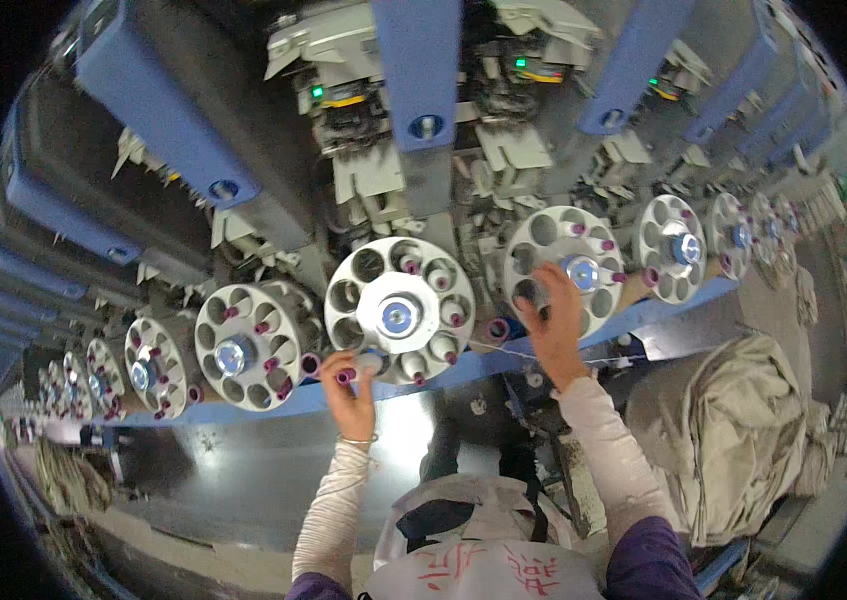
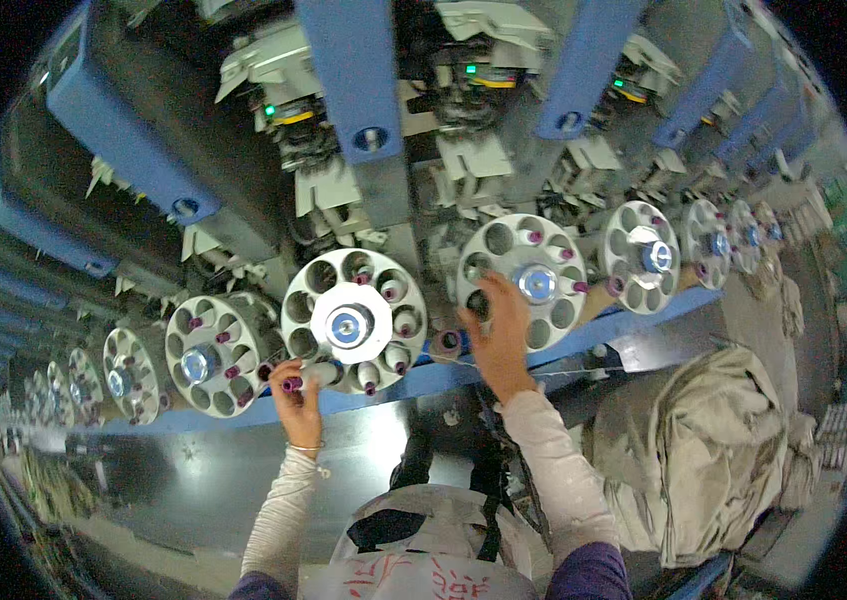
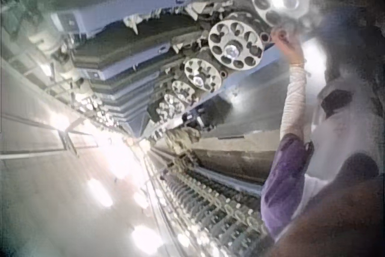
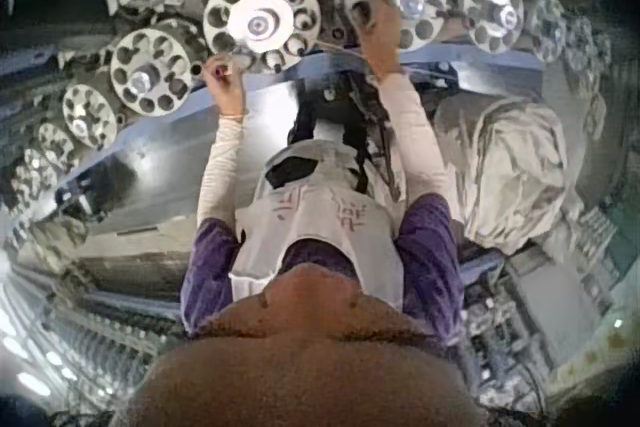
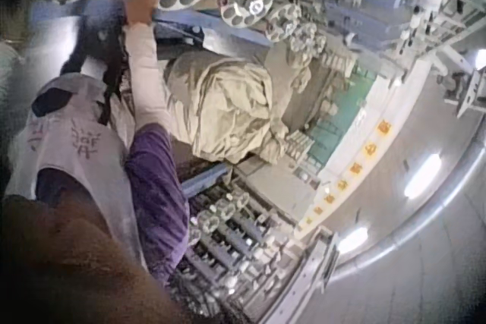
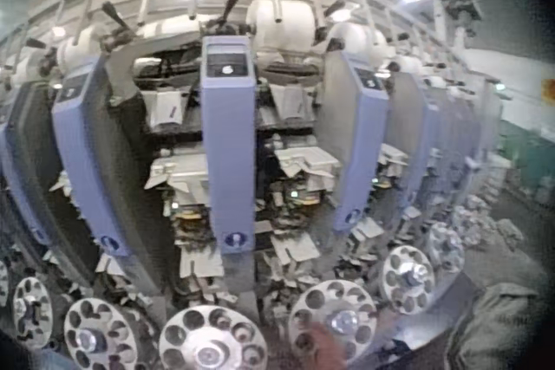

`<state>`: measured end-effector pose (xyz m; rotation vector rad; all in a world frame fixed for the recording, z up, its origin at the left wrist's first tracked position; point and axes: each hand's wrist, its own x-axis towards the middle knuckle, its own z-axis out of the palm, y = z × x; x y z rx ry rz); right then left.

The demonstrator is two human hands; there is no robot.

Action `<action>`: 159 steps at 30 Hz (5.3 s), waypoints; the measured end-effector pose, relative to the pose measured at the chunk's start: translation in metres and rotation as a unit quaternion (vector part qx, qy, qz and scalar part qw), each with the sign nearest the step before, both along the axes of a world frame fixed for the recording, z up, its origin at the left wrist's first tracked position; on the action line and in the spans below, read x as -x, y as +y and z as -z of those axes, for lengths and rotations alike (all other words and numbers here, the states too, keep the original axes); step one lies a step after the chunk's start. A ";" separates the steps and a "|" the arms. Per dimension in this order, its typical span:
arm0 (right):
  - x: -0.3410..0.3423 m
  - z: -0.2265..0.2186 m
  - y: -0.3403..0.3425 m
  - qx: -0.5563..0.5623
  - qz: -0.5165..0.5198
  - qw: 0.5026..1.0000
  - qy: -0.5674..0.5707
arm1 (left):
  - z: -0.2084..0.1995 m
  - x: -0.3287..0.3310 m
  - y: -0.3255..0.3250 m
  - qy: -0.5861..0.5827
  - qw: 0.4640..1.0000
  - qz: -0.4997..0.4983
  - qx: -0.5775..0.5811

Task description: The person repeatedly picks up white spools with purple ends from a large sack and places them into slots on rotating circular holders attached to a textile machine. The person handles the spools one at a time and continues loading them throughout the clip.

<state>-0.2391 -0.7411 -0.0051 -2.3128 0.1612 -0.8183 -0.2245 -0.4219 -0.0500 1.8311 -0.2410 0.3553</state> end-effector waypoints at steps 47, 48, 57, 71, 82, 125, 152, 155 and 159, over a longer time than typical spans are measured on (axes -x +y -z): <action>0.766 0.029 -0.307 -0.201 0.683 0.700 0.055 | 0.017 0.183 -0.369 0.564 0.745 0.353 -0.031; 0.782 0.047 -0.311 -0.209 0.658 0.710 0.137 | 0.050 0.206 -0.373 0.591 0.745 0.310 -0.004; 0.791 0.077 -0.228 -0.196 0.675 0.645 0.301 | 0.220 0.224 -0.418 0.551 0.808 0.185 0.098; 0.749 0.051 -0.236 -0.196 0.681 0.609 0.358 | 0.226 0.201 -0.484 0.550 0.811 0.184 0.075; 0.731 0.053 -0.345 0.092 0.618 0.742 0.244 | 0.244 0.202 -0.551 0.520 0.833 0.165 0.094; 0.947 -0.127 -0.861 -0.158 0.542 0.824 -0.033 | -0.265 0.471 -1.194 0.161 0.654 0.695 0.251; 1.519 -0.090 -1.514 -0.075 0.773 0.599 0.196 | -0.196 0.570 -1.347 -0.037 0.888 0.317 -0.331; 1.475 -0.091 -1.659 -0.039 0.740 0.637 0.213 | -0.158 0.613 -1.311 0.057 0.900 0.228 -0.367; 1.278 -0.158 -1.851 0.110 0.638 0.745 0.163 | -0.145 0.652 -1.297 0.012 0.863 0.129 -0.488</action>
